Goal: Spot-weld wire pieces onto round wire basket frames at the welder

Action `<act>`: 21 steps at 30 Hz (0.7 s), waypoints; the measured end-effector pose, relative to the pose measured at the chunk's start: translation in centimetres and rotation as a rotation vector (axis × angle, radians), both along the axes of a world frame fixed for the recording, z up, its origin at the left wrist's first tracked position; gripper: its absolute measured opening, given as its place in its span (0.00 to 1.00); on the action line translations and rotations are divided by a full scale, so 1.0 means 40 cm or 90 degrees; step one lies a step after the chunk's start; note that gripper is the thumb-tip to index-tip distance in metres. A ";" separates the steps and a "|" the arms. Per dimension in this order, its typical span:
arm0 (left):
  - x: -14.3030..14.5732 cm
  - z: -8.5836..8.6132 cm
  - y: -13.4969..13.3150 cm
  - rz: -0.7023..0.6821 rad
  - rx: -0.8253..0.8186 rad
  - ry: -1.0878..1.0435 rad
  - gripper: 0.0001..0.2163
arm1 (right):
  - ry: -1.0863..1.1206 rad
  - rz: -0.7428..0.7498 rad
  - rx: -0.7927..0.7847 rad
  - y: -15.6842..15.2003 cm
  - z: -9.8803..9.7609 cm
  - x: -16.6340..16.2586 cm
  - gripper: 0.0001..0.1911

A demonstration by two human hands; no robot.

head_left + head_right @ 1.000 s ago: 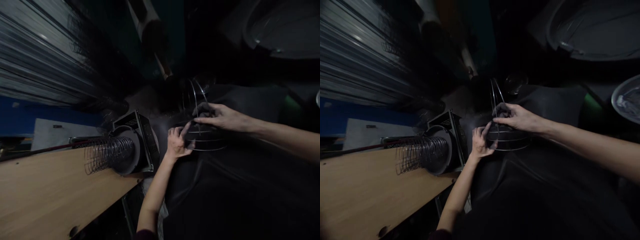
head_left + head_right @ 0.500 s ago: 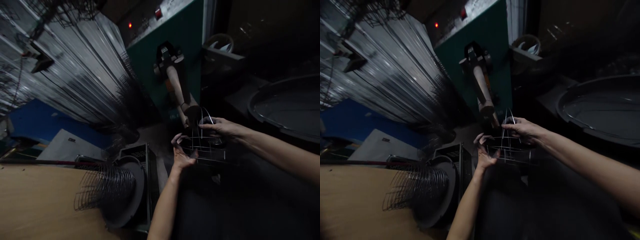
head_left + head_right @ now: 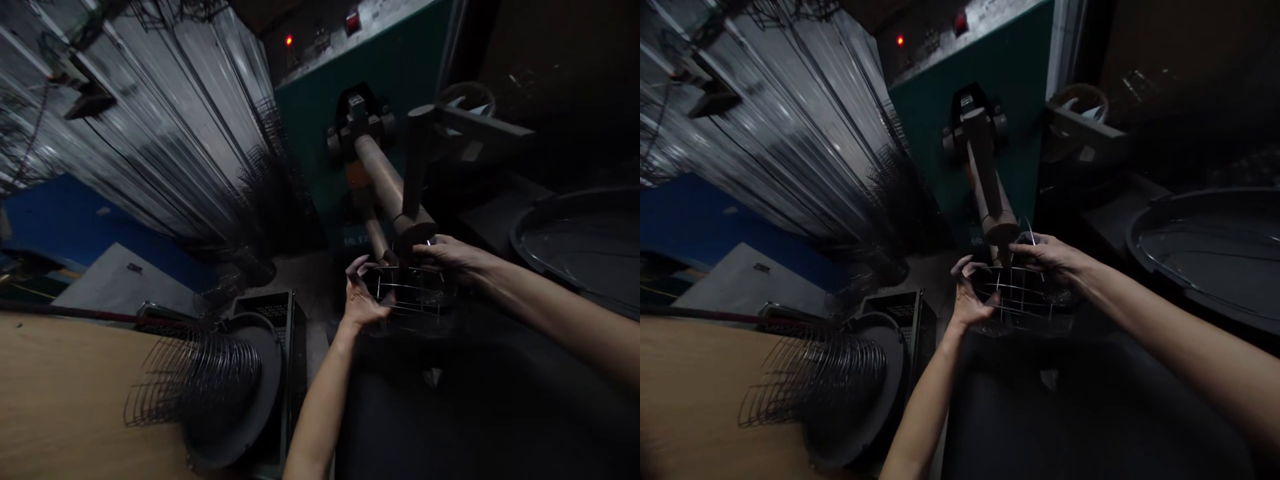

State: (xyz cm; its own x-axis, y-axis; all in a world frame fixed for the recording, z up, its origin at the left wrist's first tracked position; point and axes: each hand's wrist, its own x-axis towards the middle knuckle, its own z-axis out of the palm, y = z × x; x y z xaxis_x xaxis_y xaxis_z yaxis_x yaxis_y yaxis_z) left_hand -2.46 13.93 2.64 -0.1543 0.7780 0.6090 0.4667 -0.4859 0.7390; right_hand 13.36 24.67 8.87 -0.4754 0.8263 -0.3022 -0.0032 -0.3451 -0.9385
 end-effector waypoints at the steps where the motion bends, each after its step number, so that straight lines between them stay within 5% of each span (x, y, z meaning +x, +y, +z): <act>1: -0.003 0.002 0.002 0.002 0.003 0.002 0.35 | 0.006 -0.017 -0.014 0.001 0.002 -0.003 0.25; 9: -0.016 0.021 0.004 -0.017 0.023 0.031 0.31 | 0.011 -0.055 -0.055 -0.018 0.025 -0.011 0.19; 14: -0.018 0.019 0.010 -0.041 0.029 0.025 0.34 | 0.081 -0.172 -0.069 -0.013 0.024 0.010 0.09; 21: -0.037 -0.009 -0.008 0.026 -0.016 0.044 0.32 | 0.097 -0.068 -0.071 -0.021 0.021 -0.010 0.17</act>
